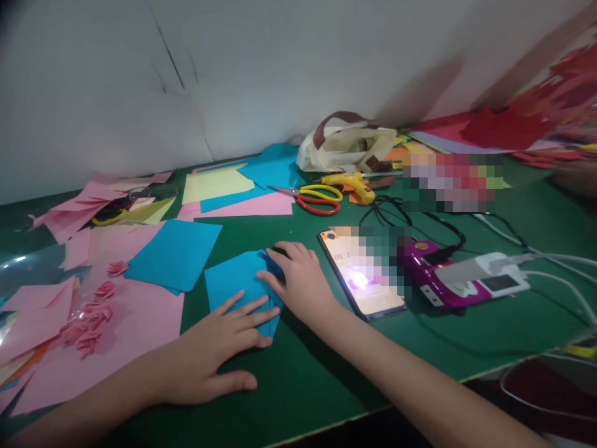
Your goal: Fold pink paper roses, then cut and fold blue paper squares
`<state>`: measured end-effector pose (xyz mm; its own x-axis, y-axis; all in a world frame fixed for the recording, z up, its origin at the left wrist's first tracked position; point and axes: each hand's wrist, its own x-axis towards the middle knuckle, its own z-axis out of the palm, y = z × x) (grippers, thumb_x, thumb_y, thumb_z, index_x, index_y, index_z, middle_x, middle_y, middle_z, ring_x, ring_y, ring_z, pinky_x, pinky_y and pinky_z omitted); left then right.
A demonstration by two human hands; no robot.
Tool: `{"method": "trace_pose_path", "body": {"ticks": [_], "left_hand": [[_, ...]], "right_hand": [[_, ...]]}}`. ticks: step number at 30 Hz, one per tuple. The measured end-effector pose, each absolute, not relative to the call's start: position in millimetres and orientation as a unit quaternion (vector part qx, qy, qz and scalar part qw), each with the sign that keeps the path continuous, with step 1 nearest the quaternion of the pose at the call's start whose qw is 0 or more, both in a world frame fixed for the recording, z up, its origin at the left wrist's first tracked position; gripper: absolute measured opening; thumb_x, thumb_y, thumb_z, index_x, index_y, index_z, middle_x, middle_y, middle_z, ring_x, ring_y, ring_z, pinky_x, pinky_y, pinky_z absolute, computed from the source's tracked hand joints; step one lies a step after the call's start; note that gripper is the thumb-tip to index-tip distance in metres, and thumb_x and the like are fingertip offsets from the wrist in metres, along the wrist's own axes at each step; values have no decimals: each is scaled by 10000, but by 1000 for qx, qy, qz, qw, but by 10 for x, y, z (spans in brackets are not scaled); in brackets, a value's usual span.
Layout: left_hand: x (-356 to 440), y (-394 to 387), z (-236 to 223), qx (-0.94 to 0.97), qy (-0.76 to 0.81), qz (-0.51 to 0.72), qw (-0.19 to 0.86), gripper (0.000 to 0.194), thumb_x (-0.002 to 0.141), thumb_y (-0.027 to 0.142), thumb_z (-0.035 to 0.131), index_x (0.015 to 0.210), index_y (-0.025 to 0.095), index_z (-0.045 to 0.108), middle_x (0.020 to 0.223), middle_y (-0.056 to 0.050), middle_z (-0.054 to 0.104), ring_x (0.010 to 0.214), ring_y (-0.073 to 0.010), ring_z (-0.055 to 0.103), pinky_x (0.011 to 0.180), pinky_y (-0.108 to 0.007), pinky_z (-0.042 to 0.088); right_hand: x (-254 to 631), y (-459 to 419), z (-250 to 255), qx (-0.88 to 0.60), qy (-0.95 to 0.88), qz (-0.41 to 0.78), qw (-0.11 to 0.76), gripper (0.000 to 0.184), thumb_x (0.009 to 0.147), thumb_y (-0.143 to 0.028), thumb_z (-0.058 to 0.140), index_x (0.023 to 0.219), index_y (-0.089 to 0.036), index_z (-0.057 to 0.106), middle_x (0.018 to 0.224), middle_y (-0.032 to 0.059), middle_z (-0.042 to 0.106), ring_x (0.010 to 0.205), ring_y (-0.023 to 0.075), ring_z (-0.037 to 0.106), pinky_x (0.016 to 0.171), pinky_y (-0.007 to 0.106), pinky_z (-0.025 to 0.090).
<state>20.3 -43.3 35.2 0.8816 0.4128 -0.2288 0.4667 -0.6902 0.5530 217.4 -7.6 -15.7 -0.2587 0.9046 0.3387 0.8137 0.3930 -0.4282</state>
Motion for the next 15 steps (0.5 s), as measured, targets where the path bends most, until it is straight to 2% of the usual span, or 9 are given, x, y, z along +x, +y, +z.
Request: {"method": "trace_pose_path", "body": {"ticks": [4, 7, 11, 15], "left_hand": [[208, -444, 287, 934, 229, -41, 271, 414, 930, 467, 358, 1261, 255, 489, 1473, -21, 330, 1367, -250, 251, 1102, -521, 144], [196, -459, 245, 950, 211, -29, 231, 396, 945, 445, 331, 1270, 274, 479, 1463, -9, 355, 1343, -249, 302, 1070, -484, 222], [186, -457, 220, 961, 190, -2, 201, 380, 943, 435, 349, 1256, 274, 492, 1425, -10, 425, 1296, -241, 370, 1029, -428, 285], [180, -454, 185, 963, 200, 37, 174, 331, 950, 369, 354, 1213, 275, 531, 1308, -54, 529, 1212, -227, 452, 979, -416, 348]], "right_hand": [[2203, -135, -123, -533, -755, 176, 338, 227, 824, -202, 575, 1043, -180, 629, 972, 85, 641, 874, 206, 612, 760, 349, 522], [2260, -120, -133, -471, -783, 173, 368, 181, 852, -135, 512, 968, -171, 646, 921, 71, 650, 812, 159, 629, 721, 283, 527], [2353, -69, -170, -329, -889, 56, 314, 272, 908, -133, 409, 1025, -157, 654, 955, 101, 662, 883, 183, 612, 754, 323, 513], [2385, -46, -145, -265, -931, -15, 252, 299, 934, -171, 385, 1091, -122, 634, 1065, 130, 663, 928, 210, 601, 755, 357, 507]]}}
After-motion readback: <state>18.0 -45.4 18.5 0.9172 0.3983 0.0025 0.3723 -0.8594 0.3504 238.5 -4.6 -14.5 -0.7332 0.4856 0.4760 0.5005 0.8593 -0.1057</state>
